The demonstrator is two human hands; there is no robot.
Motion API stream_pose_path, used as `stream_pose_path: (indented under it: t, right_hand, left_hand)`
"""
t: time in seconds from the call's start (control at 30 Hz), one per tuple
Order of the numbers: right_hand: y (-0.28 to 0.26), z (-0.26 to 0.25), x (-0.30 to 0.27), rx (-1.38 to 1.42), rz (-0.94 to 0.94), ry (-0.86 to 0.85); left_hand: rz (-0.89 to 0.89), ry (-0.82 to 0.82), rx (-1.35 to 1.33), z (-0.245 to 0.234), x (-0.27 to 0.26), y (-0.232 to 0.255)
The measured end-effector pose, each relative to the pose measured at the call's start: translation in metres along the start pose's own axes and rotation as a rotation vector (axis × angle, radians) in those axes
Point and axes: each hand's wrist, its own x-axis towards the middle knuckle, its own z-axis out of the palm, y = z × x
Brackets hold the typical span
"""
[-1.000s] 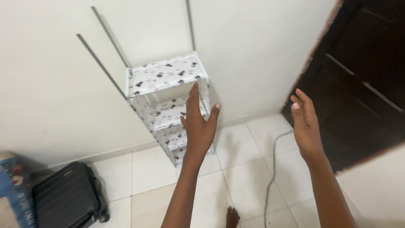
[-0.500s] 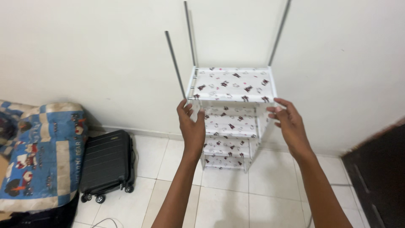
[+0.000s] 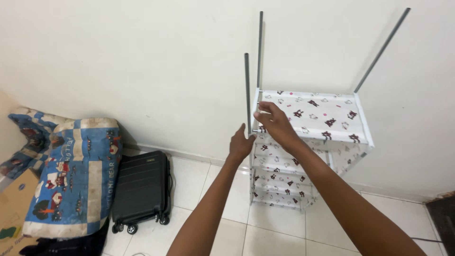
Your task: The person disassembles a small multi-tiered fabric shelf by removing fabric panels and metal rods. They place the components on a wooden table, wipe the fabric with a cloth, and then reattach some rods to the remaining frame.
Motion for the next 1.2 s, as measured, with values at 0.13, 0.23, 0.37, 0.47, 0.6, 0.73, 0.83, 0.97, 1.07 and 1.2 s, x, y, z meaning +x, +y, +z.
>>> stream_pose_path:
  t: [0.13,0.23,0.37,0.47,0.6,0.73,0.83,0.97,1.07,1.2]
  right_hand:
    - [0.024,0.053,0.053,0.114,-0.005,0.106]
    - [0.037,0.078,0.073,0.156,0.022,0.225]
    - [0.036,0.071,0.083,0.056,0.086,0.278]
    - [0.032,0.069,0.100,0.315,0.164,0.151]
    - [0.028,0.055,0.111,0.358,0.169,-0.130]
    - [0.010,0.048,0.119,0.267,0.021,-0.241]
    - [-0.042,0.024,0.161,0.116,-0.235,-0.216]
    - [-0.099,-0.012,0.172,0.324,-0.159,-0.204]
    - [-0.093,-0.018,0.143,0.455,-0.141,-0.108]
    - [-0.067,-0.027,0.101,0.957,-0.076,0.069]
  left_hand:
    - [0.018,0.047,0.049,0.014,0.016,-0.006]
    - [0.032,0.049,0.010,0.001,0.012,-0.009]
    - [0.204,0.121,-0.010,-0.014,0.007,0.015]
    - [0.117,0.037,-0.075,-0.024,0.000,0.021]
    - [0.007,0.040,-0.113,-0.023,0.003,0.027]
    - [0.024,0.078,-0.147,-0.012,0.006,0.015]
    - [0.043,0.076,-0.125,-0.007,0.010,0.003]
    - [-0.001,-0.027,-0.058,-0.015,0.021,0.011]
    - [0.321,0.223,-0.288,-0.036,0.025,0.037]
    - [-0.069,0.026,-0.917,-0.076,0.025,0.098]
